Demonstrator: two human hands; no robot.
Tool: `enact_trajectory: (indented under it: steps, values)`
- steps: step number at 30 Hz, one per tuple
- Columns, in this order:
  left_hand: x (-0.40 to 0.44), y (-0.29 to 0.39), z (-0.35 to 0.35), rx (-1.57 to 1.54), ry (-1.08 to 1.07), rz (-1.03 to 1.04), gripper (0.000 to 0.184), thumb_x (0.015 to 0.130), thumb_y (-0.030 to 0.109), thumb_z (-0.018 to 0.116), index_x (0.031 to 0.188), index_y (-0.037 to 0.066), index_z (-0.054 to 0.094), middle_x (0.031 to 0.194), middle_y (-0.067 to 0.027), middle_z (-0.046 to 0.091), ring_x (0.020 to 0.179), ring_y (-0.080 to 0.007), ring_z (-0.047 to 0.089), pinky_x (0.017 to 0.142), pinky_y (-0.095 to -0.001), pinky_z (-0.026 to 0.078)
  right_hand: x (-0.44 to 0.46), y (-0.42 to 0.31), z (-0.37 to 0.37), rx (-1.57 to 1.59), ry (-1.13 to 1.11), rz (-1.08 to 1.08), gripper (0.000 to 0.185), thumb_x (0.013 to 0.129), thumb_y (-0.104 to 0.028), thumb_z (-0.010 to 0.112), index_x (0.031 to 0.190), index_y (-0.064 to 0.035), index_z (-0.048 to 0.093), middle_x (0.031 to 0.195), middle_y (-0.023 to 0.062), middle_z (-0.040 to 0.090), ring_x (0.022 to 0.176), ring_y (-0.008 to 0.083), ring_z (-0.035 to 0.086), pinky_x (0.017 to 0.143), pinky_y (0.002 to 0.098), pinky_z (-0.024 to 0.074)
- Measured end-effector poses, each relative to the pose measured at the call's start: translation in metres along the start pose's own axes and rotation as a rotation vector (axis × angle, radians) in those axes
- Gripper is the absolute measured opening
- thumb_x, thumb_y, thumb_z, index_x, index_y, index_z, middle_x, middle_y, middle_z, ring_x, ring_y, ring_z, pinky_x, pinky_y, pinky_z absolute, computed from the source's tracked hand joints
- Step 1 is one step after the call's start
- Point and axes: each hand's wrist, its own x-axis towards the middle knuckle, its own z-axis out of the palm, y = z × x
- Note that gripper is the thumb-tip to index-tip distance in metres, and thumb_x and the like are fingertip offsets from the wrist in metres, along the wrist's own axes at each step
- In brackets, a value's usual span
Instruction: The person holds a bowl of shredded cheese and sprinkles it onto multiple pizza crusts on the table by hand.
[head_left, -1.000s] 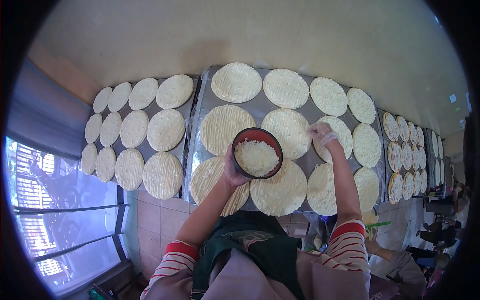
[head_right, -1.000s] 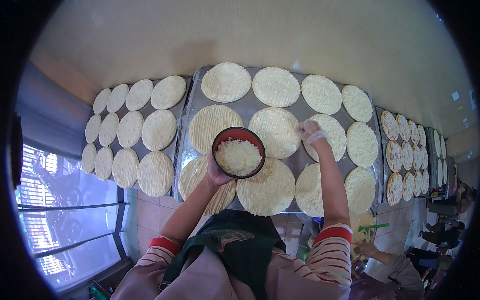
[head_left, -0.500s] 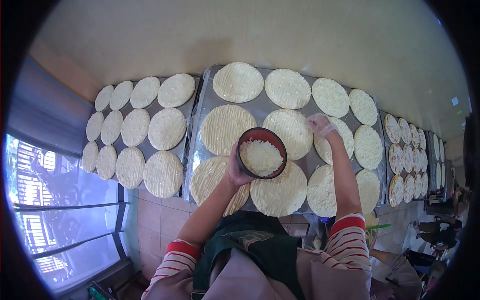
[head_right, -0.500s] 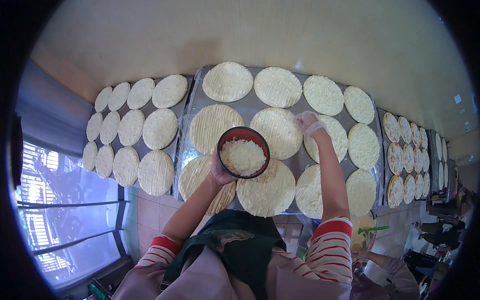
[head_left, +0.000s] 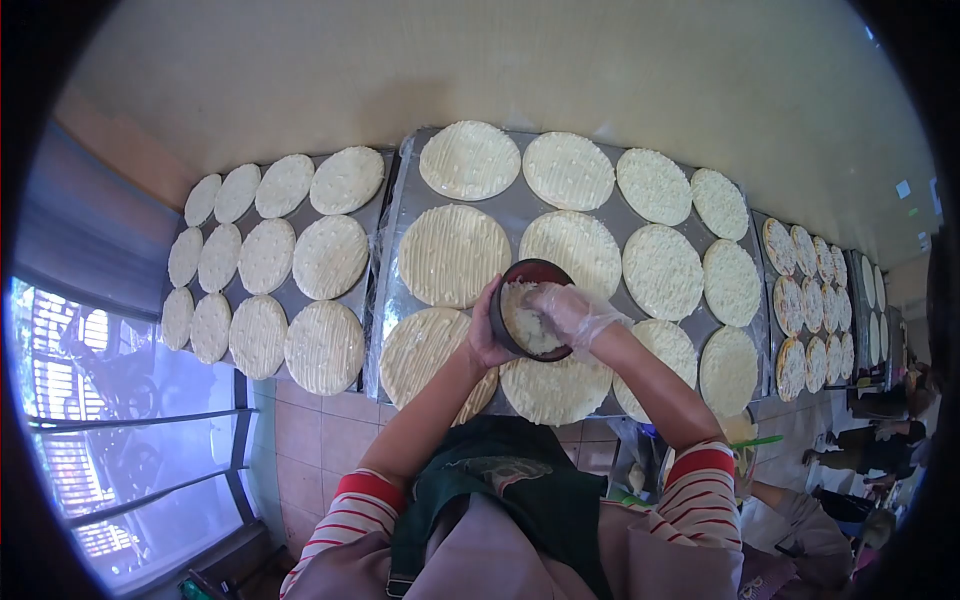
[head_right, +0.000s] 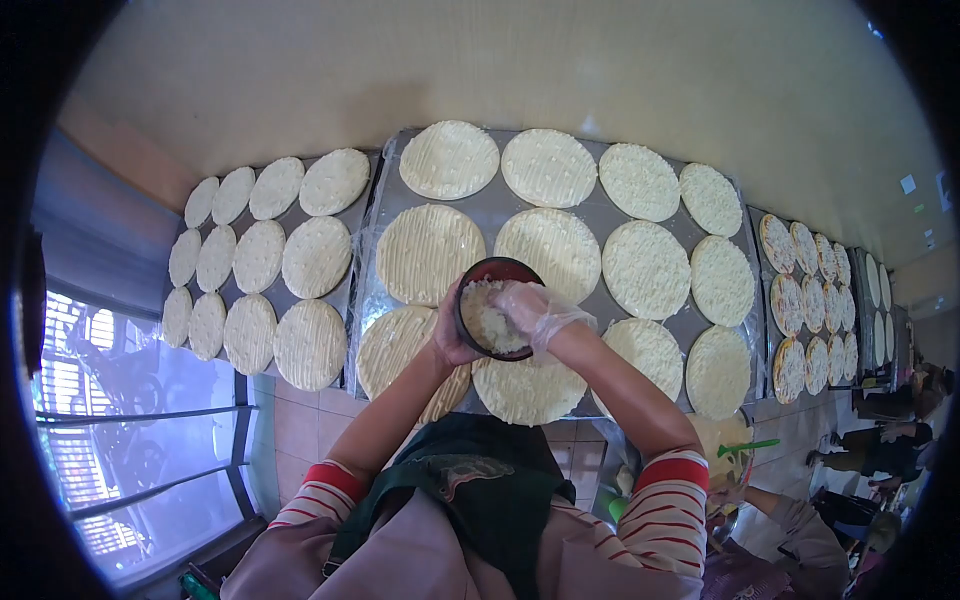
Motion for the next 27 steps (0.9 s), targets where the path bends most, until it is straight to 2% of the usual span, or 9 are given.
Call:
enact_trajectory:
  steps: [2,5,7,11,13,14,17,21,27]
  values:
    - [-0.002,0.000,-0.007,0.016,0.008,0.041,0.069,0.086,0.060,0.041,0.135,0.011,0.041,0.136,-0.0121,0.044,0.123,-0.0330,0.044,0.102,-0.0542,0.034,0.005,0.017,-0.005,0.024,0.058,-0.276,0.020,0.077,-0.011,0.065,0.096,-0.0052,0.065,0.093,0.0153,0.065,0.087,0.0334,0.062,0.077,0.0358,0.0499]
    - [-0.006,0.002,-0.006,-0.030,-0.059,0.022,0.069,0.086,0.061,0.041,0.135,0.012,0.041,0.137,-0.0114,0.043,0.124,-0.0331,0.043,0.102,-0.0543,0.033,0.001,0.009,-0.023,0.445,-0.030,-0.048,0.027,0.074,-0.007,0.064,0.101,-0.0081,0.065,0.095,0.0152,0.064,0.089,0.0343,0.062,0.078,0.0378,0.0500]
    - [-0.005,0.004,-0.003,-0.046,-0.129,-0.007,0.067,0.087,0.061,0.039,0.135,0.014,0.042,0.134,-0.0125,0.046,0.123,-0.0316,0.044,0.103,-0.0526,0.033,-0.003,-0.010,-0.022,0.477,-0.021,-0.112,0.034,0.073,-0.006,0.063,0.107,-0.0115,0.063,0.100,0.0147,0.062,0.091,0.0339,0.062,0.080,0.0383,0.0497]
    - [-0.004,0.002,0.004,-0.036,-0.080,-0.037,0.067,0.087,0.061,0.038,0.135,0.015,0.041,0.133,-0.0123,0.047,0.121,-0.0328,0.046,0.102,-0.0535,0.033,0.008,-0.002,-0.008,-0.030,0.039,-0.143,0.034,0.074,-0.010,0.064,0.107,-0.0078,0.062,0.107,0.0129,0.062,0.095,0.0311,0.062,0.081,0.0347,0.0493]
    - [0.000,0.000,0.001,0.015,-0.023,0.048,0.069,0.086,0.063,0.039,0.135,0.014,0.041,0.134,-0.0127,0.046,0.122,-0.0337,0.045,0.102,-0.0547,0.033,0.015,0.018,-0.018,0.416,0.009,-0.259,0.036,0.073,-0.008,0.067,0.108,-0.0079,0.061,0.100,0.0103,0.064,0.091,0.0195,0.061,0.079,0.0295,0.0491]
    - [0.000,0.001,0.001,0.014,-0.022,0.052,0.069,0.086,0.063,0.039,0.135,0.014,0.041,0.134,-0.0127,0.046,0.122,-0.0337,0.045,0.102,-0.0547,0.033,0.013,0.013,-0.025,0.812,-0.111,-0.017,0.027,0.078,-0.011,0.067,0.105,-0.0056,0.063,0.097,0.0061,0.065,0.089,0.0169,0.061,0.079,0.0292,0.0493]
    - [0.001,0.005,-0.001,-0.038,-0.086,0.060,0.071,0.085,0.064,0.038,0.136,0.014,0.041,0.136,-0.0130,0.044,0.123,-0.0343,0.044,0.102,-0.0549,0.032,-0.004,0.007,-0.056,1.292,0.007,0.156,0.020,0.082,-0.012,0.067,0.100,-0.0038,0.065,0.096,0.0026,0.065,0.085,0.0131,0.061,0.074,0.0282,0.0500]
    - [-0.007,0.014,-0.007,-0.064,-0.141,0.038,0.073,0.085,0.065,0.038,0.137,0.014,0.039,0.138,-0.0133,0.042,0.126,-0.0347,0.041,0.103,-0.0551,0.031,0.001,0.059,-0.067,1.211,0.159,0.195,0.019,0.082,-0.011,0.066,0.100,-0.0036,0.065,0.095,0.0032,0.064,0.082,0.0116,0.060,0.071,0.0275,0.0507]
    - [-0.020,0.028,-0.012,-0.145,-0.111,0.125,0.073,0.085,0.065,0.037,0.137,0.014,0.038,0.139,-0.0136,0.041,0.127,-0.0361,0.040,0.104,-0.0565,0.030,0.019,0.113,-0.051,0.303,0.068,0.279,0.019,0.080,-0.005,0.062,0.098,-0.0040,0.069,0.082,0.0045,0.064,0.075,0.0119,0.060,0.068,0.0272,0.0505]
